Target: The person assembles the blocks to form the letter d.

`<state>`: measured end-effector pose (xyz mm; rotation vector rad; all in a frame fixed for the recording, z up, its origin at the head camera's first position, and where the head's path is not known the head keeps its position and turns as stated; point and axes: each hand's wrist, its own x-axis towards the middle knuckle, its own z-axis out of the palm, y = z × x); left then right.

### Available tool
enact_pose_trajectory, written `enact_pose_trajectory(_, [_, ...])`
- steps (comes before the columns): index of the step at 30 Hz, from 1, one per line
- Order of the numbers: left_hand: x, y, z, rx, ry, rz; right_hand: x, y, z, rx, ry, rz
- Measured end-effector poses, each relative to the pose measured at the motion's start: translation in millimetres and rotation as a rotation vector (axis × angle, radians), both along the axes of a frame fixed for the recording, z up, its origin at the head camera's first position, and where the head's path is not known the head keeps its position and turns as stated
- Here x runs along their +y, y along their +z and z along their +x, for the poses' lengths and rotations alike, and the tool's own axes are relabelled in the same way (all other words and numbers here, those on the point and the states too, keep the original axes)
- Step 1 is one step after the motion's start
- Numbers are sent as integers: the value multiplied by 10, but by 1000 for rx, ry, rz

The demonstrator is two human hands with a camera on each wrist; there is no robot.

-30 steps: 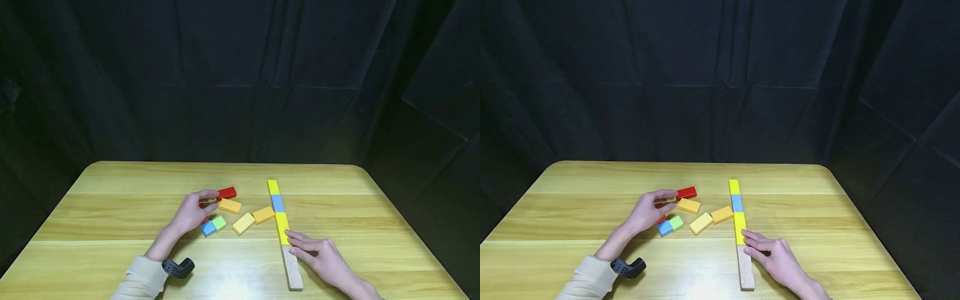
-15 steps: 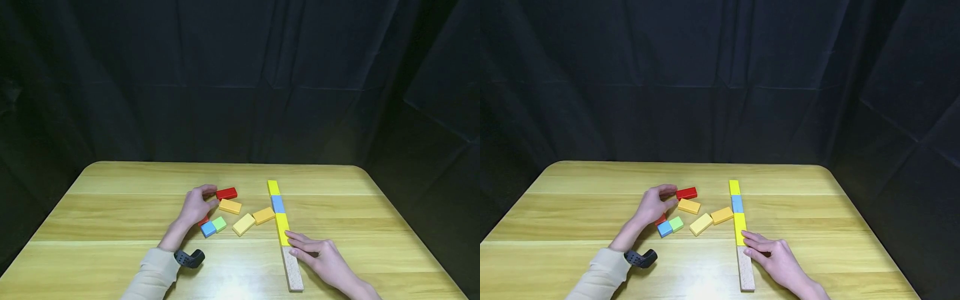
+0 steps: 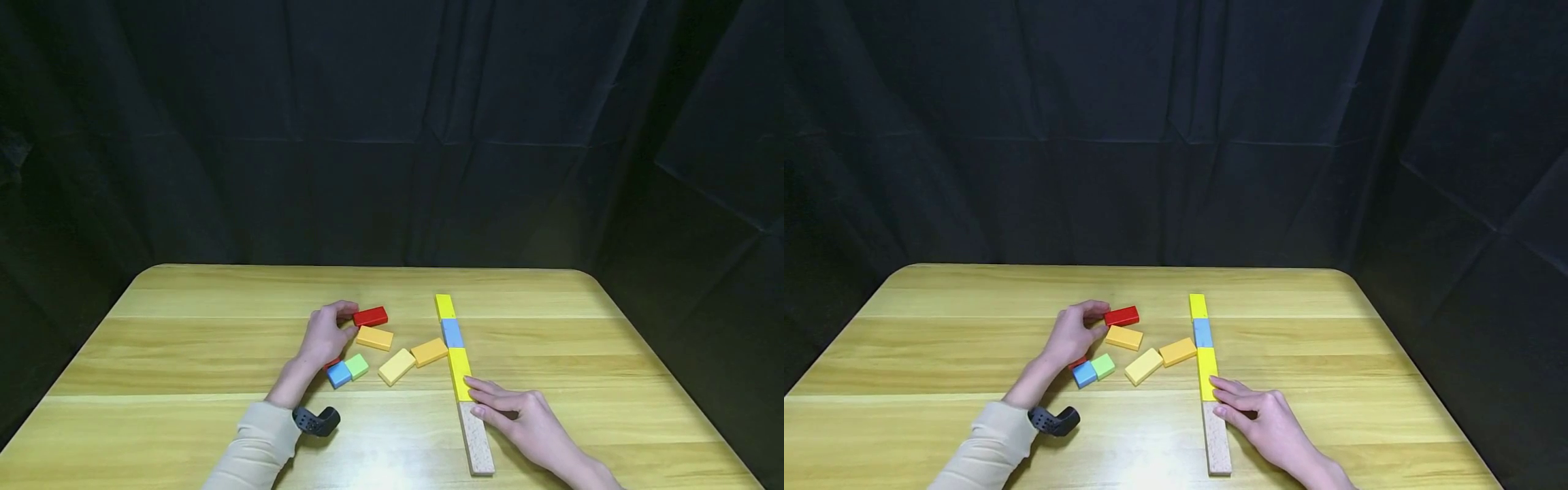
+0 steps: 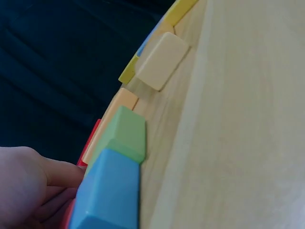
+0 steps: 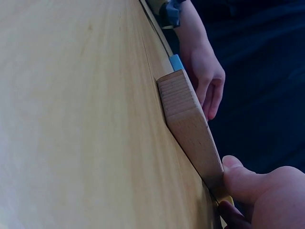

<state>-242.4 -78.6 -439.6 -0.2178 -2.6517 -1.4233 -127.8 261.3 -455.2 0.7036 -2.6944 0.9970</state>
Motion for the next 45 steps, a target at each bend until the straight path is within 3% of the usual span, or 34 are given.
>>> enact_pose_trajectory(23, [-58, 11, 77, 55, 35, 20, -1, 19, 18, -47, -28, 7])
enact_pose_trajectory(32, [-137, 38, 191, 116, 46, 42, -7, 21, 15, -37, -27, 14])
enact_pose_trajectory(45, [-260, 35, 407, 119, 79, 95, 1, -2, 3, -8, -2, -4])
